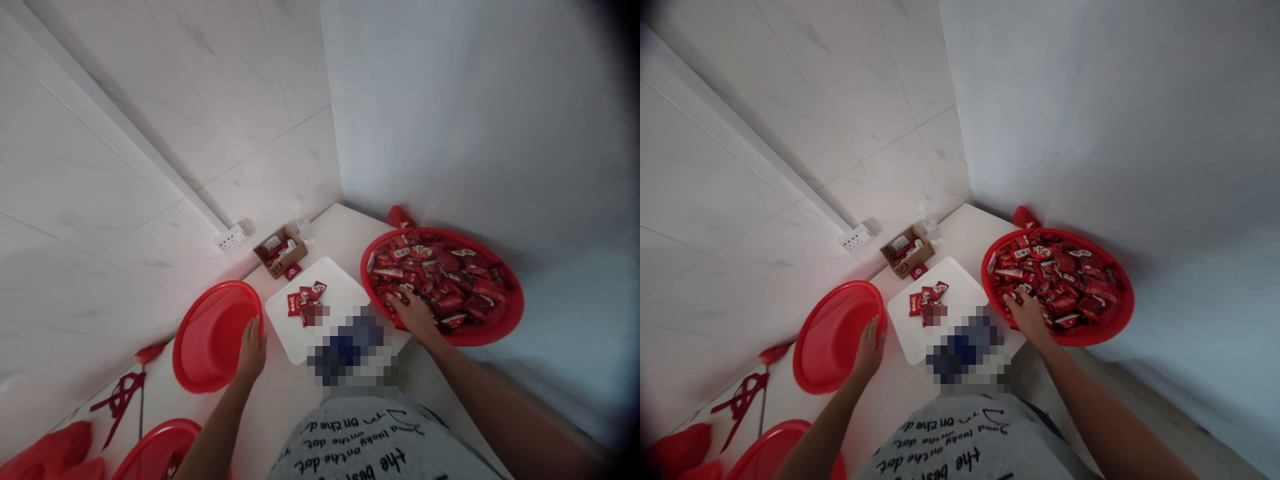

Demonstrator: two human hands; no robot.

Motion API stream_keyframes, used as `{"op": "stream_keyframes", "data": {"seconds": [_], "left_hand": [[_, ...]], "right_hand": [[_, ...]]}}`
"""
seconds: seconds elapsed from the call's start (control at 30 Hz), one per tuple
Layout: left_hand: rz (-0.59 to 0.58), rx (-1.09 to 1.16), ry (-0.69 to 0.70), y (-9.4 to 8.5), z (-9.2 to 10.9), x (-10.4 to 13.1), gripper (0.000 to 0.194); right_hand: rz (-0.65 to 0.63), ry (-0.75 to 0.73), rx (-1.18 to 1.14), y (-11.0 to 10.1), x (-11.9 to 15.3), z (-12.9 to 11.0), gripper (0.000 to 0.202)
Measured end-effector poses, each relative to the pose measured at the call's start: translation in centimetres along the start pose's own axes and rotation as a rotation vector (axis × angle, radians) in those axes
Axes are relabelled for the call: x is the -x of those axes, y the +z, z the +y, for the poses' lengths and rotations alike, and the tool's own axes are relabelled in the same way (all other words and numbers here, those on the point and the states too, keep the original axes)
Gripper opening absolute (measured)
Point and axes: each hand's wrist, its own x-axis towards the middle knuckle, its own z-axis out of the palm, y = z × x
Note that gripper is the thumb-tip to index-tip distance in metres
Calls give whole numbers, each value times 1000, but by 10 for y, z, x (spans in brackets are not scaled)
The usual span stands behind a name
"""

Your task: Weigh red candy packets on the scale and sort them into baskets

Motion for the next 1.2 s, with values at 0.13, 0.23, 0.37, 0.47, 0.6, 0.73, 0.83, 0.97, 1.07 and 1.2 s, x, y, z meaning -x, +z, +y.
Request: {"op": "stream_keyframes", "data": {"seconds": [0.13, 0.23, 0.37, 0.47, 0.6, 0.73, 0.83, 0.97, 1.07, 1.2], "left_hand": [[6, 33, 206, 24, 57, -23, 59], [-49, 15, 177, 43, 90, -41, 77], [-144, -82, 136, 59, 101, -57, 81], [-128, -144, 242, 60, 94, -60, 64], [-95, -136, 313, 50, 90, -52, 48], [-48, 34, 283, 47, 92, -40, 37], [20, 182, 257, 43, 88, -39, 31], [162, 193, 123, 11, 65, -47, 31], [284, 129, -42, -25, 38, -46, 35], [228, -133, -187, -51, 7, -35, 52]], "right_hand": [[1, -1, 18, 2, -1, 1, 31], [4, -21, 18, 2, -2, 2, 33], [24, -35, 17, 1, -1, 2, 33], [5, -48, -5, -1, 1, 0, 33], [-9, -26, -29, 0, 2, 0, 35], [4, -54, -12, 1, -2, 5, 35], [21, -28, 9, 2, -4, 6, 38], [15, -11, 4, 3, -4, 6, 40], [-19, -17, -21, 2, -3, 7, 38], [-7, -36, -22, 2, -4, 6, 35]]}}
